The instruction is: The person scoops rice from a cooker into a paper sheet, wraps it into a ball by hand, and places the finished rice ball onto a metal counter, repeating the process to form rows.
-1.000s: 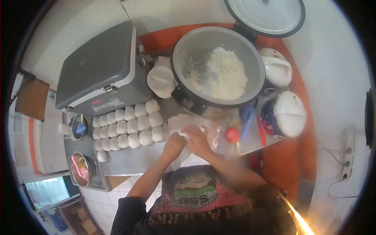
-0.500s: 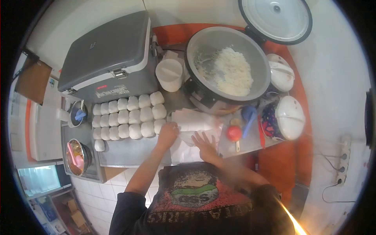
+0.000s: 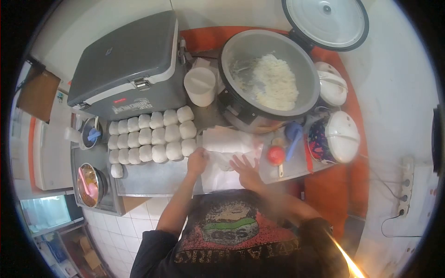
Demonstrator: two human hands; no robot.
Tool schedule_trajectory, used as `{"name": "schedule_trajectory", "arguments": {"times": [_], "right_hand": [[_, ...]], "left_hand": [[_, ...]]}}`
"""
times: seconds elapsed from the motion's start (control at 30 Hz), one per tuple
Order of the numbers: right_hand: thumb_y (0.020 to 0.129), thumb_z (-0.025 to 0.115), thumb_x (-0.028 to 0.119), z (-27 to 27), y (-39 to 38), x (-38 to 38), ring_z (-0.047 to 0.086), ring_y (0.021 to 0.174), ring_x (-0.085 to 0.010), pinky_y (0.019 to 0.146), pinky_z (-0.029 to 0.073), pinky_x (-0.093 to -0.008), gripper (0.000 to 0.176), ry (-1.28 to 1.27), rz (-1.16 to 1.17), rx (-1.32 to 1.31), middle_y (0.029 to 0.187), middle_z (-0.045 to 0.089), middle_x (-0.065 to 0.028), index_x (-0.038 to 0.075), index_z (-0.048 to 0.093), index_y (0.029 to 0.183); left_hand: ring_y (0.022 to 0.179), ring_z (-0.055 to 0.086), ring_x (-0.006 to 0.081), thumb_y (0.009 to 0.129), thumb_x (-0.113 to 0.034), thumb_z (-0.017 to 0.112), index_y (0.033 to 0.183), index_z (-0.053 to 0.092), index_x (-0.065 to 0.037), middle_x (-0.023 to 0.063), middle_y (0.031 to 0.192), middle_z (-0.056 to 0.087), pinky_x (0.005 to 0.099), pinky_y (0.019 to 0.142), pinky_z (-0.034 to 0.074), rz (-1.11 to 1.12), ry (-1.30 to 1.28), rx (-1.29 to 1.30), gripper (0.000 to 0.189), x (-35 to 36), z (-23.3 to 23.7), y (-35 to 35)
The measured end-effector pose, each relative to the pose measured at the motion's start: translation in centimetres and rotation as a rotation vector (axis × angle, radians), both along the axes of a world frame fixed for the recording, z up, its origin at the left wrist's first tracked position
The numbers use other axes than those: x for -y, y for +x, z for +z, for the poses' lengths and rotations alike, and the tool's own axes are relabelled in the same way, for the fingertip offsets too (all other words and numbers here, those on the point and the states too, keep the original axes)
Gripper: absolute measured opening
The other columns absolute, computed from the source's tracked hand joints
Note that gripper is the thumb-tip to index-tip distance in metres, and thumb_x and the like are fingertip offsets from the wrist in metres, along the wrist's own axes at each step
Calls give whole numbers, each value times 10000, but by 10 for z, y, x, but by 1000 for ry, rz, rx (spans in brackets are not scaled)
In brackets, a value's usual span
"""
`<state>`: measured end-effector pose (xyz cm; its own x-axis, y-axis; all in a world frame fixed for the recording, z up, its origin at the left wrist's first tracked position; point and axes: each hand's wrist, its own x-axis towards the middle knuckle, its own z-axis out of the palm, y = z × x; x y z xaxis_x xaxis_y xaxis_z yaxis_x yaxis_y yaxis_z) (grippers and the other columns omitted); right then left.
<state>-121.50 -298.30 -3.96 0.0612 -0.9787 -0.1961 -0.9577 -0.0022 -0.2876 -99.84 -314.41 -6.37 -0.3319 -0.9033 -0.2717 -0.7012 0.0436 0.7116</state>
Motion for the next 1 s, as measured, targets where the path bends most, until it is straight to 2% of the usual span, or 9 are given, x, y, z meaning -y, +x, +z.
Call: {"name": "schedule_trajectory", "arguments": {"times": [0.07, 0.23, 0.43, 0.53, 0.63, 0.73, 0.83, 0.93, 1.0], "right_hand": [[827, 513, 83, 0, -2, 0, 280, 1468, -315, 1109, 116, -700, 701, 11, 10, -2, 1621, 272, -4, 248, 403, 1500], [859, 560, 144, 9, -3, -2, 302, 1452, -322, 1100, 120, -706, 627, -2, 1, 88, 1609, 296, -10, 242, 448, 1469], [868, 617, 190, 4, -1, -3, 318, 1443, -322, 1095, 130, -702, 569, -71, -28, 132, 1592, 328, -10, 237, 507, 1425], [869, 616, 188, 2, -4, -1, 330, 1436, -323, 1094, 132, -703, 557, -70, -26, 125, 1585, 343, -10, 236, 519, 1415], [879, 612, 211, 1, -5, -3, 341, 1431, -326, 1091, 136, -703, 539, -74, -33, 131, 1582, 352, -9, 236, 527, 1410], [898, 608, 280, 0, -7, -7, 341, 1431, -328, 1089, 141, -695, 506, -95, -28, 131, 1584, 350, -5, 233, 543, 1398], [909, 604, 357, 3, -3, -9, 330, 1437, -327, 1094, 136, -680, 483, -93, -39, 139, 1587, 345, 7, 225, 572, 1372], [910, 604, 388, 9, 3, -11, 324, 1439, -320, 1100, 120, -666, 468, -104, -75, 177, 1586, 347, 19, 217, 598, 1345], [909, 607, 372, 16, 6, -10, 326, 1437, -309, 1104, 109, -657, 450, -150, -86, 211, 1583, 353, 28, 213, 611, 1330]], "left_hand": [[684, 681, 263, 810, -237, 744, 1039, 609, -8, 129, 763, 697, 397, 660, 533, 224, 45, -86, 351, -23, -22, 5], [888, 685, 375, 789, -438, 730, 934, 700, -42, 221, 903, 707, 462, 819, 533, -167, 286, 50, 423, -90, -10, 32], [891, 681, 378, 801, -375, 694, 927, 714, -45, 221, 905, 705, 460, 803, 532, -1, 166, 259, 353, -75, 23, 6], [918, 680, 363, 824, -378, 677, 949, 716, -47, 235, 925, 696, 446, 807, 528, 1, -58, 117, 356, -68, 1, 11], [884, 676, 335, 865, -382, 649, 936, 710, -26, 232, 971, 696, 435, 794, 523, 270, 142, -149, 369, -72, 8, 10], [802, 661, 269, 894, -373, 627, 960, 689, 9, 187, 1006, 711, 396, 711, 519, -34, 252, -83, 393, -90, -6, 21], [718, 600, 184, 932, -344, 596, 1043, 678, 17, 153, 1050, 712, 349, 618, 490, -115, 782, -122, 386, -84, 8, 20], [665, 536, 122, 965, -277, 546, 1089, 682, -11, 133, 1019, 713, 312, 555, 452, 321, 1228, -783, 323, -75, 26, 14], [636, 503, 110, 989, -253, 508, 1128, 667, -24, 131, 1045, 703, 302, 559, 444, 448, 1212, -973, 312, -71, 24, 6]]}}
